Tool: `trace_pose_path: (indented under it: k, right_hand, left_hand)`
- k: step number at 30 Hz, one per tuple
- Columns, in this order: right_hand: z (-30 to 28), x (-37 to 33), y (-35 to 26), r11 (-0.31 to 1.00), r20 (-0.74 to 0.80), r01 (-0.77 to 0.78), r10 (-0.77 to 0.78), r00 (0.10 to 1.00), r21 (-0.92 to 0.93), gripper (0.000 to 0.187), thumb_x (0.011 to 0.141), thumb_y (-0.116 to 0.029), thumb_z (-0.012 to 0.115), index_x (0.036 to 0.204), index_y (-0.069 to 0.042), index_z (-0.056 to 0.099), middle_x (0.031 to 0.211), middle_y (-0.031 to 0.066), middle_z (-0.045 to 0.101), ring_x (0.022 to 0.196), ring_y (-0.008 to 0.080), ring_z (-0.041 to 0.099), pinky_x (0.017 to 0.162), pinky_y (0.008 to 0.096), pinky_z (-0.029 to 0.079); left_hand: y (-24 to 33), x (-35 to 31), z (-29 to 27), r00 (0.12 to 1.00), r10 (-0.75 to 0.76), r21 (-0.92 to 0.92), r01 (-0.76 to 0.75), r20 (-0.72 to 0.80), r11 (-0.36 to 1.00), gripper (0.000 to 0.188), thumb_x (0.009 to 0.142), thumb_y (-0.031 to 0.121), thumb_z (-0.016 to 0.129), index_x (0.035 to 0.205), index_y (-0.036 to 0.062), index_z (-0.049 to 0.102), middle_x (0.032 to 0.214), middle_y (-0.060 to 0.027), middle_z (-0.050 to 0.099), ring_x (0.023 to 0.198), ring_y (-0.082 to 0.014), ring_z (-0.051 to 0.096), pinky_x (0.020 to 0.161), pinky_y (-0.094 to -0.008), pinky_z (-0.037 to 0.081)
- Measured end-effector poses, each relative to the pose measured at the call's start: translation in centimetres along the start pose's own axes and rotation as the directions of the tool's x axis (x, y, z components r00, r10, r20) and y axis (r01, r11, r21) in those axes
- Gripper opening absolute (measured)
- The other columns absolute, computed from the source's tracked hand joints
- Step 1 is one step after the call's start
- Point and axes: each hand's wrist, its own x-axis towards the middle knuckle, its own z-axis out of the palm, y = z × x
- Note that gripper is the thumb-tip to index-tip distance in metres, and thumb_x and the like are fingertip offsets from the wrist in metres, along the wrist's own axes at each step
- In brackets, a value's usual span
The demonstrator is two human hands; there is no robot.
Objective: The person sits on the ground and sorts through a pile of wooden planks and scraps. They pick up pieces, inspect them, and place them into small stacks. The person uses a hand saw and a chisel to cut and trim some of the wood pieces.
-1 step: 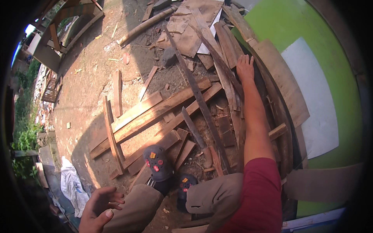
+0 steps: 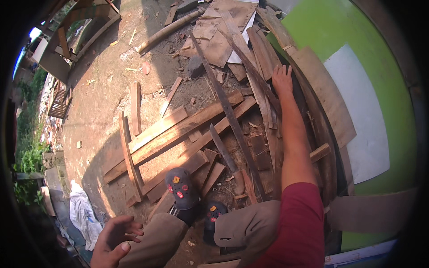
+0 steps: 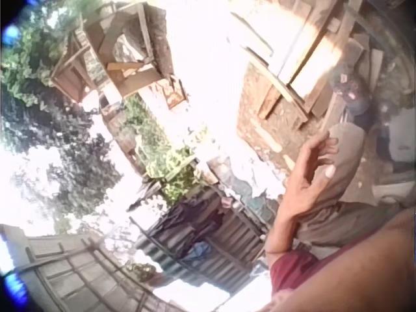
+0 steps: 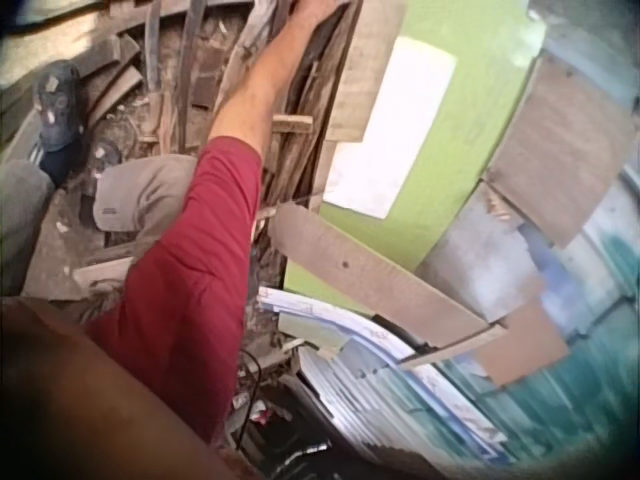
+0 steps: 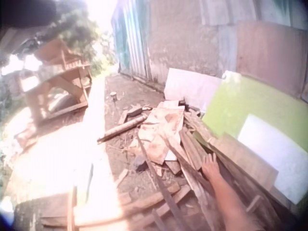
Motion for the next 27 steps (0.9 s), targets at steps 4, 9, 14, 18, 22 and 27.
trace_pose_path:
  k: [4, 9, 14, 18, 22, 27]
  right_hand:
    - [-1.2, -0.1, 0.4, 0.993, 0.036, 0.105, -0.106, 0.994, 0.046, 0.041, 0.095, -0.011, 0.051, 0.133, 0.002, 0.057, 0.117, 0.0216, 0.067, 0.121, 0.0318, 0.056, 0.112, 0.0504, 0.035]
    - [-1.8, 1.0, 0.9, 0.992, 0.120, 0.041, -0.055, 0.991, 0.121, 0.044, 0.087, -0.013, 0.064, 0.128, 0.001, 0.059, 0.120, 0.0220, 0.065, 0.119, 0.0321, 0.055, 0.108, 0.0536, 0.036]
    - [-3.3, 2.5, 0.0, 0.922, 0.193, -0.091, 0.017, 0.981, 0.378, 0.068, 0.075, -0.020, 0.080, 0.133, 0.003, 0.053, 0.142, 0.0231, 0.049, 0.139, 0.0385, 0.043, 0.116, 0.0627, 0.027]
    - [-4.1, 4.1, 0.5, 0.915, 0.411, -0.054, -0.126, 0.903, 0.399, 0.078, 0.076, -0.022, 0.083, 0.140, 0.000, 0.045, 0.151, 0.0192, 0.043, 0.143, 0.0352, 0.041, 0.117, 0.0639, 0.028]
    - [-4.3, 4.8, 2.3, 0.917, 0.411, 0.047, -0.222, 0.884, 0.396, 0.075, 0.078, -0.021, 0.083, 0.140, -0.002, 0.045, 0.148, 0.0173, 0.046, 0.140, 0.0320, 0.044, 0.113, 0.0621, 0.034]
    - [-3.4, 4.0, 3.5, 0.918, 0.215, 0.262, -0.332, 0.919, 0.299, 0.066, 0.084, -0.025, 0.080, 0.138, -0.002, 0.050, 0.126, 0.0162, 0.064, 0.125, 0.0305, 0.059, 0.105, 0.0547, 0.041]
  left_hand:
    - [0.1, -0.1, -0.2, 1.000, 0.012, 0.006, -0.012, 0.002, 1.000, 0.064, 0.097, 0.031, 0.067, 0.147, 0.0000, 0.043, 0.132, -0.0144, 0.057, 0.116, -0.0222, 0.057, 0.101, -0.0370, 0.045]
    - [0.0, 0.4, -0.8, 1.000, 0.016, -0.007, -0.016, 0.003, 1.000, 0.063, 0.098, 0.032, 0.067, 0.146, -0.0016, 0.043, 0.131, -0.0145, 0.058, 0.114, -0.0210, 0.057, 0.100, -0.0365, 0.045]
    - [-0.2, 0.6, -0.8, 1.000, 0.007, -0.017, -0.007, 0.001, 1.000, 0.063, 0.098, 0.033, 0.067, 0.145, -0.0019, 0.044, 0.130, -0.0146, 0.058, 0.113, -0.0207, 0.057, 0.099, -0.0355, 0.045]
    - [0.3, 0.5, -0.9, 1.000, 0.005, -0.008, -0.005, 0.022, 1.000, 0.062, 0.098, 0.030, 0.067, 0.145, -0.0017, 0.044, 0.130, -0.0144, 0.058, 0.113, -0.0205, 0.057, 0.099, -0.0353, 0.044]
    - [0.6, 0.2, -1.1, 0.998, 0.011, 0.013, -0.012, 0.064, 1.000, 0.060, 0.098, 0.027, 0.067, 0.145, -0.0016, 0.044, 0.130, -0.0141, 0.058, 0.114, -0.0202, 0.057, 0.100, -0.0350, 0.044]
    - [0.6, -0.1, -1.0, 0.996, 0.037, -0.001, -0.037, 0.079, 0.999, 0.058, 0.098, 0.024, 0.066, 0.145, -0.0016, 0.044, 0.128, -0.0136, 0.059, 0.113, -0.0196, 0.058, 0.100, -0.0350, 0.044]
